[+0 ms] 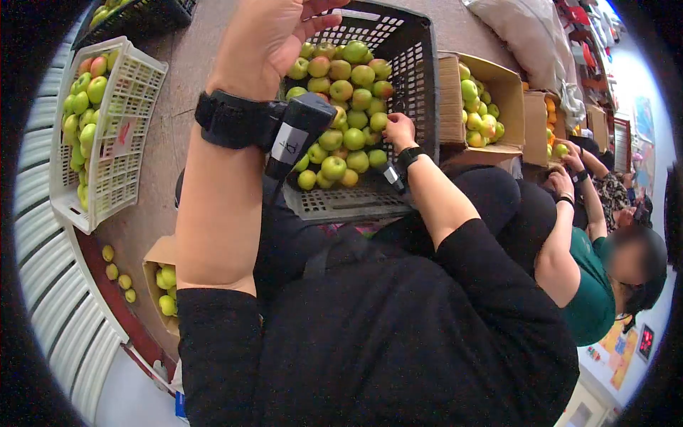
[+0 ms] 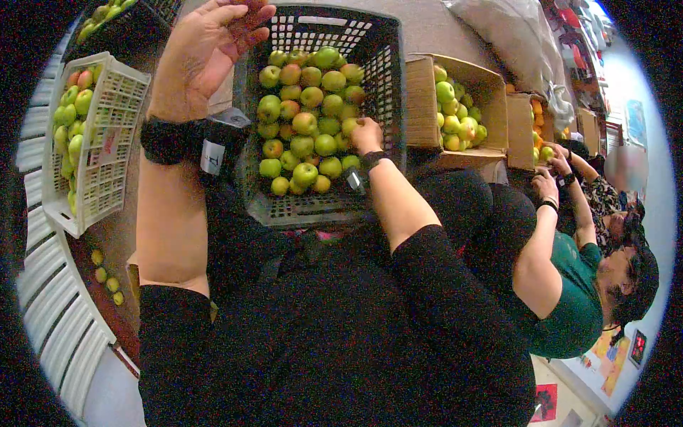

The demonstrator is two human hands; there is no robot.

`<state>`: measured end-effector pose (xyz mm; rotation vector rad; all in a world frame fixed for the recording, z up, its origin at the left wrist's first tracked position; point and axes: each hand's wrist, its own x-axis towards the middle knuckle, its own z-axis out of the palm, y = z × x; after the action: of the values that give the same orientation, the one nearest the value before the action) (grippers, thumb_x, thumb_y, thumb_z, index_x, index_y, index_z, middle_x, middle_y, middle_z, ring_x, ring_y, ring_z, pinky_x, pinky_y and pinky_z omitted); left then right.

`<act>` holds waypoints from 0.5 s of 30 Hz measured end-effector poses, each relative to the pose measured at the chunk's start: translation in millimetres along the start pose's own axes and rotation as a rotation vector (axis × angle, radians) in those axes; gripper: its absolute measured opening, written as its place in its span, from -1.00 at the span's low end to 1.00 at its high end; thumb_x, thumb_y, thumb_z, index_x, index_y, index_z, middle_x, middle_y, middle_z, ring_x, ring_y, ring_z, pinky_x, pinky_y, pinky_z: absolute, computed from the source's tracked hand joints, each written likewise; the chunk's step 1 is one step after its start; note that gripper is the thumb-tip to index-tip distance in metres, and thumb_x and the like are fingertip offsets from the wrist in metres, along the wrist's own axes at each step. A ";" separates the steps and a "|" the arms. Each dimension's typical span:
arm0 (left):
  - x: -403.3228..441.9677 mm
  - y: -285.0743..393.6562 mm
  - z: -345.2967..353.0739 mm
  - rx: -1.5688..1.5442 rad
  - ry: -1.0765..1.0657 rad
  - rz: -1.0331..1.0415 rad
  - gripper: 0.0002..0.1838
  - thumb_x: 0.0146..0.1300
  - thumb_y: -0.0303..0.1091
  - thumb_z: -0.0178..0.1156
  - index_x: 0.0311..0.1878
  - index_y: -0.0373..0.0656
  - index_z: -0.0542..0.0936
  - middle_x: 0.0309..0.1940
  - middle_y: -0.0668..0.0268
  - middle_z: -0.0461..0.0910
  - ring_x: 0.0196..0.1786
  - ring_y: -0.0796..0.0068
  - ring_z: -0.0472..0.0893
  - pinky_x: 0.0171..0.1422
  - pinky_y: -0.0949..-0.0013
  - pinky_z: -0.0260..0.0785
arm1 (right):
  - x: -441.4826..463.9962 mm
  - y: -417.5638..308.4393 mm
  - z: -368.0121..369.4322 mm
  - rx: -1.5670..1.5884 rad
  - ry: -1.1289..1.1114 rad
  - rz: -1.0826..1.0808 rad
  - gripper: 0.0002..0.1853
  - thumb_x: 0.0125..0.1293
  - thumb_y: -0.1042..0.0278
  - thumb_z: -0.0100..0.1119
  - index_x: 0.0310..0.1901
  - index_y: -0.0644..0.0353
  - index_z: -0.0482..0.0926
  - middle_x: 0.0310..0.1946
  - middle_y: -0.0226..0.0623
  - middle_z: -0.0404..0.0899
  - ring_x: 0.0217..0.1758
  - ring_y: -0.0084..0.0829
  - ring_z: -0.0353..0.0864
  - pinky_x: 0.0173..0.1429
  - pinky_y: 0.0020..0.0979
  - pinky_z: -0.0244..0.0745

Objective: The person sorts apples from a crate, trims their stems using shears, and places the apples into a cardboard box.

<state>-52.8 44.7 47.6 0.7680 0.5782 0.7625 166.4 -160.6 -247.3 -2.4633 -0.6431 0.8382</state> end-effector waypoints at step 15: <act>9.2 -1.2 13.1 -0.022 0.059 -0.120 -0.91 0.27 -0.45 0.01 -0.23 -0.27 0.41 -0.33 0.23 0.49 -0.25 0.42 0.51 -0.19 0.41 0.40 | 24.5 2.4 27.6 -0.473 -0.101 -0.084 -0.59 0.03 0.43 0.05 -0.01 0.23 0.37 0.00 0.08 0.42 0.06 0.04 0.42 0.09 -0.11 0.37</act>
<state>-37.7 46.2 52.7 0.6863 0.6624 0.6811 166.3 -141.4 -278.9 -2.7924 -1.0800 0.8596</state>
